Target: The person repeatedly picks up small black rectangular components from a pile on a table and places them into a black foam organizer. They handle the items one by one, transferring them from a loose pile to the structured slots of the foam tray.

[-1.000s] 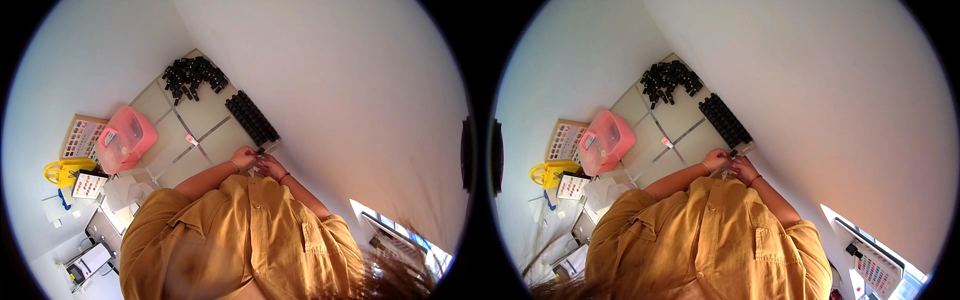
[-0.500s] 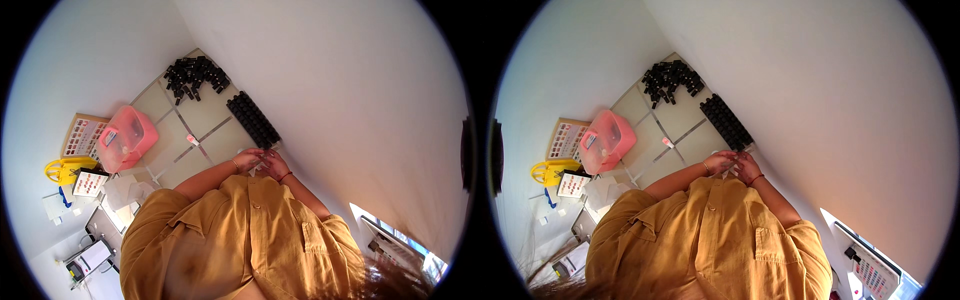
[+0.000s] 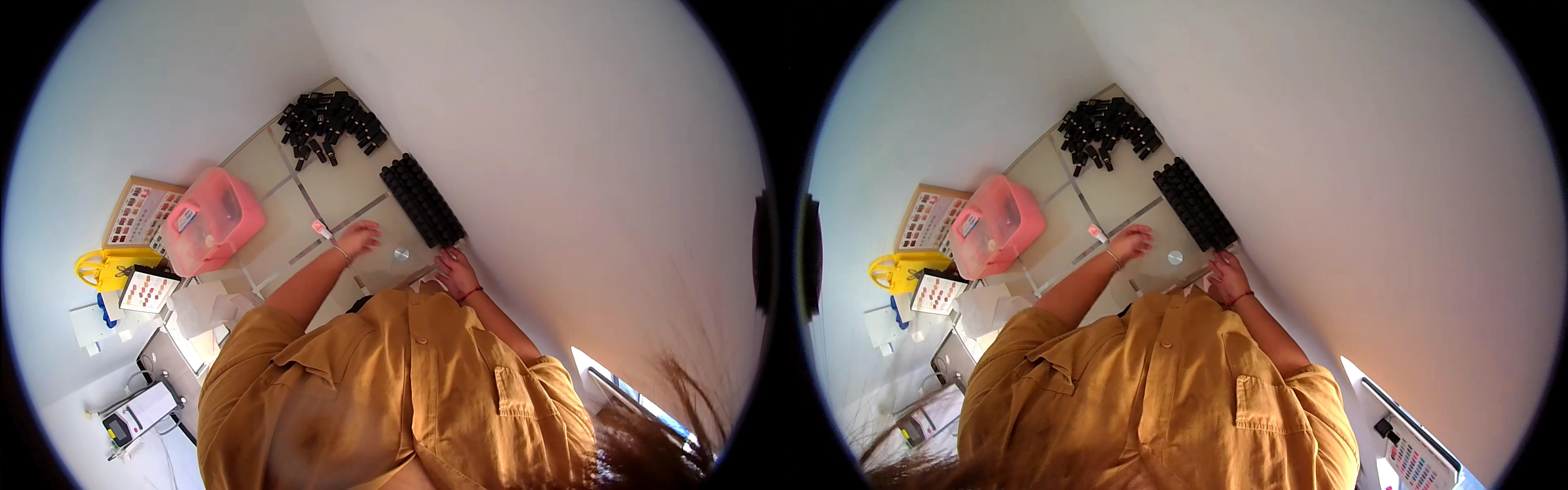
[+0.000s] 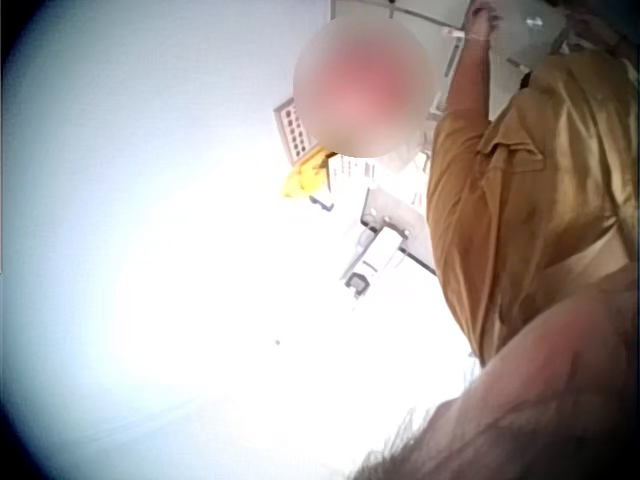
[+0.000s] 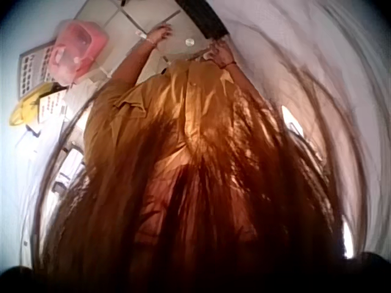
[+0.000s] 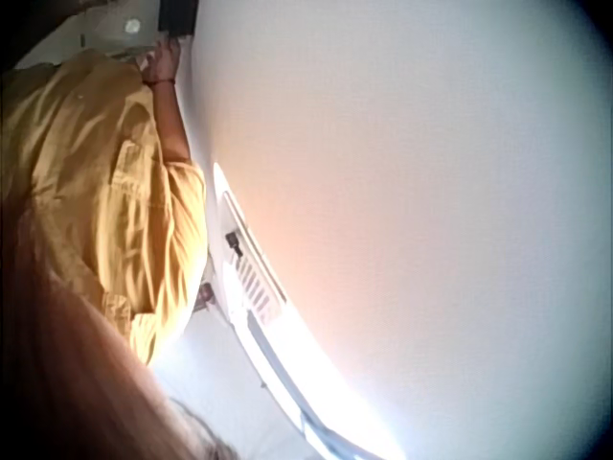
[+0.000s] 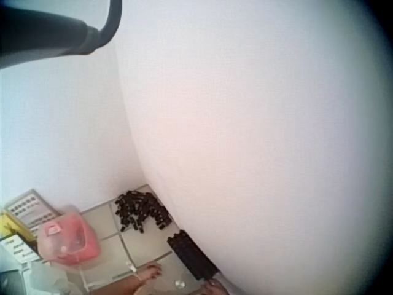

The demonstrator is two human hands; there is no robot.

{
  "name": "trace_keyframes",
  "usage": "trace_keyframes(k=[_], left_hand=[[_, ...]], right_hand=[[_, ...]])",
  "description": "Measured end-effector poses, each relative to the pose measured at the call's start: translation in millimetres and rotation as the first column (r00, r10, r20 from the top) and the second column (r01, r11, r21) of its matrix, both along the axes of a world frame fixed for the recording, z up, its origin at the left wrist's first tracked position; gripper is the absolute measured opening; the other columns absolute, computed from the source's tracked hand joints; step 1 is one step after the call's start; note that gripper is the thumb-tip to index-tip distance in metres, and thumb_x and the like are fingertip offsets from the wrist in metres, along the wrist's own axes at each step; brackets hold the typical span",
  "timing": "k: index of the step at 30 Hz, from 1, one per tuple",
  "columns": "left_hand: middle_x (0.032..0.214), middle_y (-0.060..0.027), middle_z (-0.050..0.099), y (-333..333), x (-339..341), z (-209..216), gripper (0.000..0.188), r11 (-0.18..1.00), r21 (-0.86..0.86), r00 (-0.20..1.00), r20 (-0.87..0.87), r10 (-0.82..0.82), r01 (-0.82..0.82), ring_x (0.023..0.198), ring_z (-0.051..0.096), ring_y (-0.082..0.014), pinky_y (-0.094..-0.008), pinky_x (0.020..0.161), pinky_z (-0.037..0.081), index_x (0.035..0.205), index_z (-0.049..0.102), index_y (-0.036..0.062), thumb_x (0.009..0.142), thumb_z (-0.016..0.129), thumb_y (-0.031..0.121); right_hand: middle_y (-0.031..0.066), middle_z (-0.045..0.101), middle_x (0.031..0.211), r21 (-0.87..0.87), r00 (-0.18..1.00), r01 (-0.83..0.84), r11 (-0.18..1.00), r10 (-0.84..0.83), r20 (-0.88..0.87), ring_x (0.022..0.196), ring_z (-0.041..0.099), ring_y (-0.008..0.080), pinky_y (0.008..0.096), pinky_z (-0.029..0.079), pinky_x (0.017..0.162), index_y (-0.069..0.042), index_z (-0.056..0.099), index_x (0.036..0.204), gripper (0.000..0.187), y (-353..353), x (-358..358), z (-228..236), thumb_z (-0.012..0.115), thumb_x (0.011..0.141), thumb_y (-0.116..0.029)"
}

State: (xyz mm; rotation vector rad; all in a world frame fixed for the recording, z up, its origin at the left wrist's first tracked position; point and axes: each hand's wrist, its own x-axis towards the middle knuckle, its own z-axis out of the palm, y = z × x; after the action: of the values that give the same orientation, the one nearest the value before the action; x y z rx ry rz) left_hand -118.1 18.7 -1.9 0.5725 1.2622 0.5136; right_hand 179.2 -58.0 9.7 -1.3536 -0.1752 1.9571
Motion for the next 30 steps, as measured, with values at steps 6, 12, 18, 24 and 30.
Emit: trace_keyframes(k=[6,12,18,24,30], left_hand=[[0.099,-0.006,0.057,59,-54,4,0.032,0.956,0.267,0.92,-0.331,0.209,-0.121,0.077,0.06,-0.0163,-0.0295,0.059,0.047,0.108,0.055,0.0112,0.076,0.057,0.015],[0.119,-0.0181,0.048,118,-91,-26,0.052,0.767,0.473,0.644,-0.758,0.102,0.434,0.109,0.048,-0.0318,-0.0362,0.091,0.041,0.123,0.049,0.0185,0.072,0.056,0.015],[0.125,-0.024,0.042,144,-73,-15,0.053,0.793,0.266,0.497,-0.866,-0.053,0.548,0.117,0.042,-0.0348,-0.0371,0.098,0.036,0.126,0.046,0.0181,0.073,0.055,0.015],[0.109,-0.0216,0.052,146,-84,-21,0.037,0.724,0.208,0.333,-0.943,-0.032,0.658,0.101,0.051,-0.036,-0.0392,0.088,0.042,0.114,0.052,0.0137,0.077,0.055,0.017],[0.092,-0.0201,0.056,107,-58,27,0.016,0.692,0.208,0.298,-0.954,-0.011,0.691,0.085,0.055,-0.0371,-0.0433,0.075,0.045,0.091,0.049,0.0073,0.081,0.053,0.019]], right_hand=[[0.0009,0.039,0.132,-0.012,0.997,-0.054,0.998,0.054,0.053,0.117,0.042,0.019,0.0387,0.039,0.088,-0.013,0.031,0.127,0.045,7,2,6,0.052,0.088,-0.021],[0.0034,0.047,0.124,-0.018,0.997,-0.061,0.998,0.062,0.05,0.108,0.05,0.0199,0.0357,0.042,0.082,-0.013,0.036,0.122,0.038,9,6,3,0.051,0.088,-0.018],[0.0071,0.06,0.099,-0.055,0.996,-0.084,0.995,0.085,0.02,0.082,0.059,0.0195,0.0322,0.045,0.066,-0.012,0.047,0.103,0.017,2,20,-13,0.048,0.087,-0.014],[0.0067,0.061,0.086,-0.209,0.988,-0.097,0.973,0.12,0.099,0.072,0.058,0.0187,0.032,0.045,0.059,-0.012,0.047,0.093,0.007,0,25,-18,0.047,0.087,-0.016],[0.0064,0.06,0.082,-0.204,0.988,-0.085,0.975,0.109,0.112,0.07,0.058,0.0182,0.0321,0.045,0.059,-0.013,0.047,0.093,0.009,-3,29,-25,0.048,0.087,-0.019]])
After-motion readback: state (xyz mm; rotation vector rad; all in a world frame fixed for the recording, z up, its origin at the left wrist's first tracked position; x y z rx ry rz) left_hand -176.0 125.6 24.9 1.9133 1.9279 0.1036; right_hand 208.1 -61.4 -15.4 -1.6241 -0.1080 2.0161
